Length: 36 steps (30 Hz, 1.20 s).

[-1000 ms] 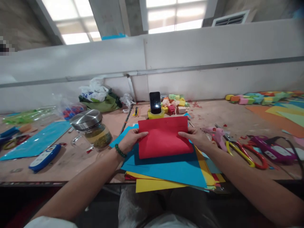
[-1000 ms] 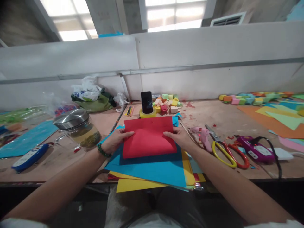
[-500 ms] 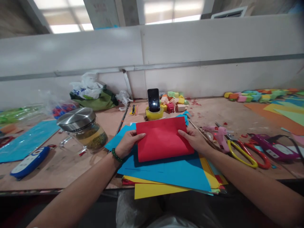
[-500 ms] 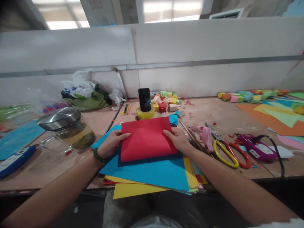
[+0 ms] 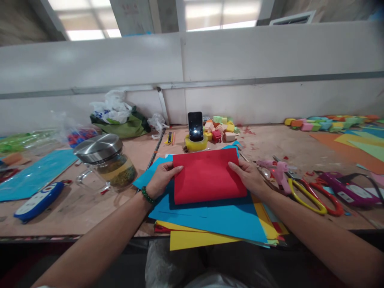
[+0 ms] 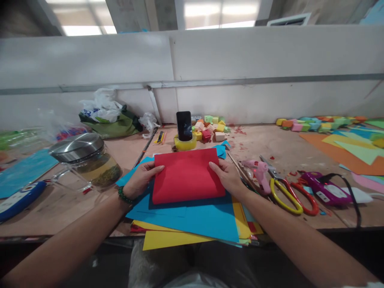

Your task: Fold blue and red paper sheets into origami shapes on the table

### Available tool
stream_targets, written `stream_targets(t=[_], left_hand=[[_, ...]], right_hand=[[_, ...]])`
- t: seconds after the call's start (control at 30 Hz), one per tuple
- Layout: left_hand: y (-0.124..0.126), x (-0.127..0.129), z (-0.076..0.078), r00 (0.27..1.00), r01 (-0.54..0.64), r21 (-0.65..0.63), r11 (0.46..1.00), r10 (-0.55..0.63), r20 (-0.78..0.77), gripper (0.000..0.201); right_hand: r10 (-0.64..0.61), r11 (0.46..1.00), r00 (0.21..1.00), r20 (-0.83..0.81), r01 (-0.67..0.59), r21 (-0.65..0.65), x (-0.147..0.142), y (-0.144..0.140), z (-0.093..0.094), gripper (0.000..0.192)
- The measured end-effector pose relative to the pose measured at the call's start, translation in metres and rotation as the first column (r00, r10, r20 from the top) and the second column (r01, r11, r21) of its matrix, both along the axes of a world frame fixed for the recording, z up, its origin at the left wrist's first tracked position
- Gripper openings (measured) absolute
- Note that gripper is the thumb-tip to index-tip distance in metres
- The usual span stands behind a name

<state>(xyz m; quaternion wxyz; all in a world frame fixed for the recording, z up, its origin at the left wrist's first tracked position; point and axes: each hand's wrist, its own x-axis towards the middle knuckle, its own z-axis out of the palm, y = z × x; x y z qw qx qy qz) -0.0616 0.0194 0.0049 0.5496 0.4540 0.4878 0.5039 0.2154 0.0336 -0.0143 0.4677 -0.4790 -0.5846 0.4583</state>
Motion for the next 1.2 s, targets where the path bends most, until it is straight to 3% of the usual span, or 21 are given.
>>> stream_targets(t=[0.37,1.2], left_hand=[[-0.0023,0.0006,0.0021,0.999,-0.026,0.016,1.000,0.026,-0.032,0.046],[-0.0038,-0.0028,0.0001,0.998,-0.003,0.080,0.997,0.008,-0.066,0.041]], right_hand=[[-0.012,0.997,0.993,-0.116,0.004,-0.075,0.0004,-0.0023,0.0014,0.048],[-0.055,0.998,0.995,-0.080,0.053,-0.033,0.0012,-0.0050,0.0034,0.044]])
